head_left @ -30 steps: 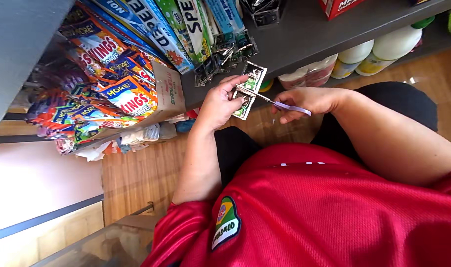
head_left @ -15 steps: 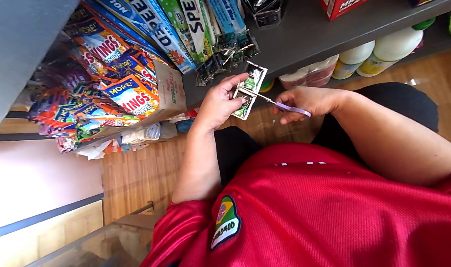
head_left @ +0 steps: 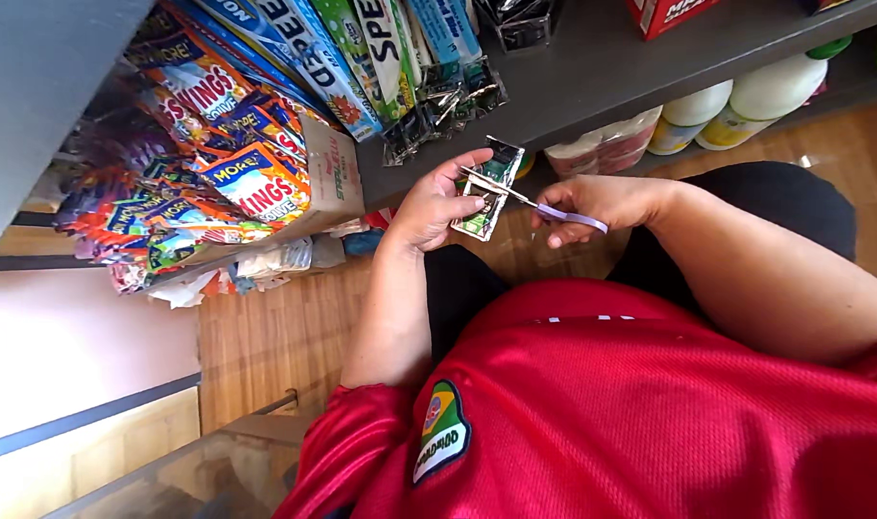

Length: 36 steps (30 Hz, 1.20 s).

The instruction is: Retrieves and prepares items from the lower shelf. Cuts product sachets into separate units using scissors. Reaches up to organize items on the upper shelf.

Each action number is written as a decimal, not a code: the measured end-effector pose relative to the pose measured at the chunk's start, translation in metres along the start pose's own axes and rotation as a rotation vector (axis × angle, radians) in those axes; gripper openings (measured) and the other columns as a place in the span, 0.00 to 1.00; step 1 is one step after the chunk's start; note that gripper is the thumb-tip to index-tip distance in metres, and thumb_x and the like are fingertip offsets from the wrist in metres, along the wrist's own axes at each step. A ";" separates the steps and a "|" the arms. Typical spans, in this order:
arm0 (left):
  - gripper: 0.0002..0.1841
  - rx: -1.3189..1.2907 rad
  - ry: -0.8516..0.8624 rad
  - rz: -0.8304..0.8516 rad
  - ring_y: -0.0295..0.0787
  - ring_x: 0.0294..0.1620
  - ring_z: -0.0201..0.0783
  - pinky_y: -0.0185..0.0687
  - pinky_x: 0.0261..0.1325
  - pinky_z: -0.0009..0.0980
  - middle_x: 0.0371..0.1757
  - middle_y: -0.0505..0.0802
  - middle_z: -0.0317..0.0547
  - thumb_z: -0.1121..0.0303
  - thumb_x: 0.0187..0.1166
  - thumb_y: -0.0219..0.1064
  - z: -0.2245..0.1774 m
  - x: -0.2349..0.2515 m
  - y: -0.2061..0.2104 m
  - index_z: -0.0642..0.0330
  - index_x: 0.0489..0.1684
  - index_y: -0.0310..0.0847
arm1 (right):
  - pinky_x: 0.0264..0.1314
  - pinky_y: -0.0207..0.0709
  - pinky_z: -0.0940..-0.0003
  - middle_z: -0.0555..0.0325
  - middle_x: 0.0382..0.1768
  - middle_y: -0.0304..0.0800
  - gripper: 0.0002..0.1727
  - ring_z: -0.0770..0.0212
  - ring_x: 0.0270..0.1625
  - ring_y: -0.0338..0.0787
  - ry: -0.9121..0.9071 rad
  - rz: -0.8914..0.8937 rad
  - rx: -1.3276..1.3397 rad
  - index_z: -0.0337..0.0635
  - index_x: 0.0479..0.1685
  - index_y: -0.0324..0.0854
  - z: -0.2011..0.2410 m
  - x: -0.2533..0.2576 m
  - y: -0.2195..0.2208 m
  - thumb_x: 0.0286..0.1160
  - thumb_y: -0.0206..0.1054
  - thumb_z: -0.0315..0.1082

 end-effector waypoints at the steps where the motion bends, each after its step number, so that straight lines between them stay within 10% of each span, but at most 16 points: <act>1: 0.36 -0.030 -0.002 0.012 0.92 0.51 0.34 0.90 0.55 0.32 0.58 0.91 0.44 0.88 0.62 0.64 0.003 0.001 0.000 0.63 0.79 0.67 | 0.22 0.70 0.84 0.66 0.22 0.82 0.13 0.77 0.19 0.76 -0.008 0.004 0.003 0.36 0.50 0.81 0.000 0.000 0.000 0.68 0.75 0.24; 36: 0.37 -0.176 -0.073 0.115 0.93 0.53 0.35 0.90 0.58 0.35 0.58 0.93 0.43 0.84 0.58 0.68 0.030 0.009 0.006 0.65 0.77 0.70 | 0.27 0.69 0.81 0.62 0.28 0.82 0.20 0.75 0.24 0.75 0.046 -0.003 -0.044 0.38 0.58 0.79 -0.007 0.004 0.004 0.68 0.78 0.29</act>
Point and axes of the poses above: each hand's wrist, its own x-axis towards the middle knuckle, its own y-axis out of the palm, z = x × y, the point moved 8 cm from there along x, towards the middle knuckle
